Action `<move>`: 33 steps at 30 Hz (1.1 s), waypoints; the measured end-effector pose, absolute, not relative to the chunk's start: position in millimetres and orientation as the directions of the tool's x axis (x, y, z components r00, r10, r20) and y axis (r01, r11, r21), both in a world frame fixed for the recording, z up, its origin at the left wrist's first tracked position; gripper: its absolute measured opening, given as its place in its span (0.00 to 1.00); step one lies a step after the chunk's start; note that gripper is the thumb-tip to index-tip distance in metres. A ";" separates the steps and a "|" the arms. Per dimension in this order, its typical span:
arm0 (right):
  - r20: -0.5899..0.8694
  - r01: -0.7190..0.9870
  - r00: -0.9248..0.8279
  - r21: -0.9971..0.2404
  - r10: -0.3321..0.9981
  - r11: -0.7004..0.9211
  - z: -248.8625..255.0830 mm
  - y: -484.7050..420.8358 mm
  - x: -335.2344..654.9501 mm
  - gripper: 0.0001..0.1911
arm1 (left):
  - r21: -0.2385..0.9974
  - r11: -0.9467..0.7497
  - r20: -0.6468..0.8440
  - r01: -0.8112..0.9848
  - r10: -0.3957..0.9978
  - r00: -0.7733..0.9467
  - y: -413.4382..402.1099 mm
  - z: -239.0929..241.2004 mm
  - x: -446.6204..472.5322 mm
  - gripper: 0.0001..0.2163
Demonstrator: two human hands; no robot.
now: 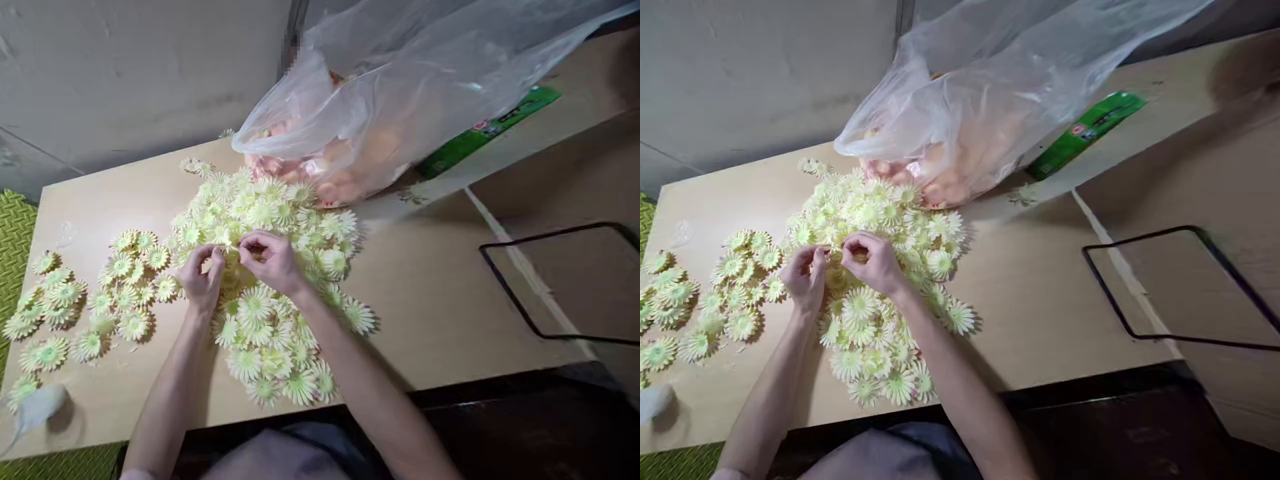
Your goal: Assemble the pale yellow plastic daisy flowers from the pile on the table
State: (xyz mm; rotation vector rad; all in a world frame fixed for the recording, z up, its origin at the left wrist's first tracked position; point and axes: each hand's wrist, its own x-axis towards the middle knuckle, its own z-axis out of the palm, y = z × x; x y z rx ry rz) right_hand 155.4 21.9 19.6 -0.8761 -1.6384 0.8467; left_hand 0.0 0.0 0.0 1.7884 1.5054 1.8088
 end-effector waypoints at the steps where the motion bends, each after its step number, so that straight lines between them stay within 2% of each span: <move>1: 0.454 0.125 -0.191 -0.868 0.870 0.481 19.7 21.8 154.8 0.02 | 0.749 -0.464 0.617 0.472 0.748 -0.245 -1.5 1.3 0.6 0.04; 4: 0.456 0.102 -0.207 -0.870 0.865 0.483 20.1 21.3 153.7 0.02 | 0.807 -0.446 0.550 0.386 0.806 -0.218 -4.6 3.9 2.6 0.05; 10: 0.480 0.058 -0.220 -0.863 0.850 0.502 22.7 20.2 154.4 0.02 | 0.923 -0.340 0.376 0.181 0.896 -0.236 -3.8 8.3 6.7 0.16; 14: 0.484 0.063 -0.220 -0.859 0.847 0.507 24.1 19.4 154.8 0.03 | 0.955 -0.279 0.295 0.098 0.925 -0.239 -2.9 13.4 7.0 0.10; 20: 0.457 0.141 -0.270 -0.852 0.848 0.504 26.4 19.0 154.9 0.06 | 0.930 -0.348 0.367 0.118 0.903 -0.225 -3.0 10.9 4.1 0.07; 23: 0.460 0.173 -0.271 -0.841 0.845 0.513 25.6 20.1 154.9 0.08 | 0.933 -0.338 0.357 0.119 0.906 -0.226 -3.6 10.5 3.6 0.06; 27: 0.470 0.171 -0.286 -0.832 0.835 0.527 24.6 21.3 155.0 0.10 | 0.958 -0.279 0.287 0.066 0.920 -0.266 -3.3 12.1 4.1 0.05; 33: 0.437 0.182 -0.334 -0.840 0.835 0.512 23.8 21.4 154.0 0.08 | 0.974 -0.194 0.148 -0.120 0.938 -0.315 0.2 9.0 4.1 0.04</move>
